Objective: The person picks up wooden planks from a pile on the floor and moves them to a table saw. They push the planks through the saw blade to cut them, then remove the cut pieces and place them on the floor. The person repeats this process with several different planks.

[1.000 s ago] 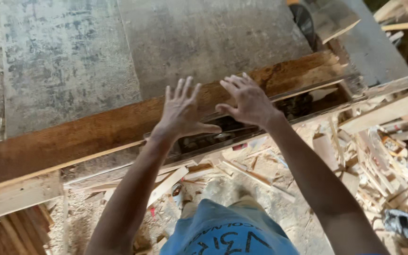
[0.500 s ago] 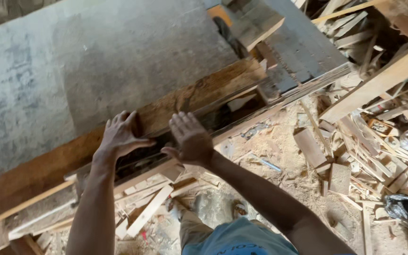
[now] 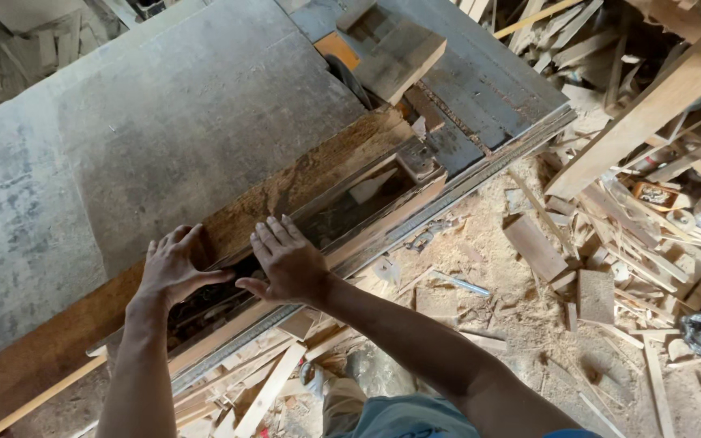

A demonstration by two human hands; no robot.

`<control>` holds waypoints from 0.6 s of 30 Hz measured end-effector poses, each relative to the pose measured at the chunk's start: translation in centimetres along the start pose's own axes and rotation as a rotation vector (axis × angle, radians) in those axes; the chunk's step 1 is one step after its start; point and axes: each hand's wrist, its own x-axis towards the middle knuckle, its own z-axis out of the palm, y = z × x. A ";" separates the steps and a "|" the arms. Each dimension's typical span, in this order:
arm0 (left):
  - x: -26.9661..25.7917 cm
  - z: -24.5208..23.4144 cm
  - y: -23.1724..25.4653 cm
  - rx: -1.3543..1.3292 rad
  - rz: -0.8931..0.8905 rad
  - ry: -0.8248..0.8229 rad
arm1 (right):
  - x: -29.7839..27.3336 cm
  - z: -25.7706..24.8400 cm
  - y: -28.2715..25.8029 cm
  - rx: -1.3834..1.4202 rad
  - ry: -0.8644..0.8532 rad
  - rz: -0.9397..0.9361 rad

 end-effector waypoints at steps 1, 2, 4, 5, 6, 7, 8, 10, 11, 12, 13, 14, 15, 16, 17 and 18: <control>0.3 0.2 -0.1 -0.007 -0.003 0.006 | 0.0 0.0 0.2 -0.001 -0.002 -0.009; 0.6 0.5 -0.3 -0.007 -0.002 0.008 | -0.1 0.1 0.3 -0.007 -0.004 -0.013; 0.3 0.9 -0.3 -0.014 -0.014 0.010 | -0.4 0.1 0.3 -0.004 -0.013 -0.027; 0.3 0.9 -0.2 -0.018 -0.015 0.015 | -0.4 0.2 0.5 -0.010 -0.012 -0.032; 0.3 0.8 -0.1 -0.022 -0.016 0.019 | -0.4 0.4 0.6 -0.016 -0.012 -0.037; 0.3 0.9 -0.2 -0.029 -0.025 0.024 | -0.6 0.5 0.7 -0.012 -0.015 -0.048; 0.4 0.9 -0.3 -0.011 -0.017 0.022 | -0.7 0.7 0.8 -0.015 -0.015 -0.055; 0.4 1.0 -0.2 0.000 -0.015 0.023 | -0.8 0.9 1.0 -0.016 -0.020 -0.071; 0.4 0.9 0.0 -0.008 -0.009 0.028 | -0.8 0.9 0.9 -0.027 -0.029 -0.066; 0.3 0.9 0.1 -0.015 -0.003 0.034 | -0.9 0.9 0.9 -0.038 -0.038 -0.061; 0.4 0.9 0.1 -0.019 -0.009 0.037 | -0.9 0.9 1.0 -0.035 -0.040 -0.068; 0.4 1.0 0.0 -0.009 -0.011 0.035 | -0.9 0.9 1.0 -0.029 -0.039 -0.065; 0.5 1.1 0.0 0.000 -0.013 0.033 | -0.9 0.8 1.1 -0.023 -0.039 -0.061; 0.4 1.2 -0.1 -0.004 -0.018 0.036 | -1.0 0.9 1.0 -0.021 -0.041 -0.068; 0.5 1.3 -0.1 -0.010 -0.018 0.040 | -1.0 0.9 1.1 -0.029 -0.035 -0.070; 0.5 1.4 -0.1 -0.016 -0.018 0.043 | -1.0 0.9 1.2 -0.038 -0.030 -0.071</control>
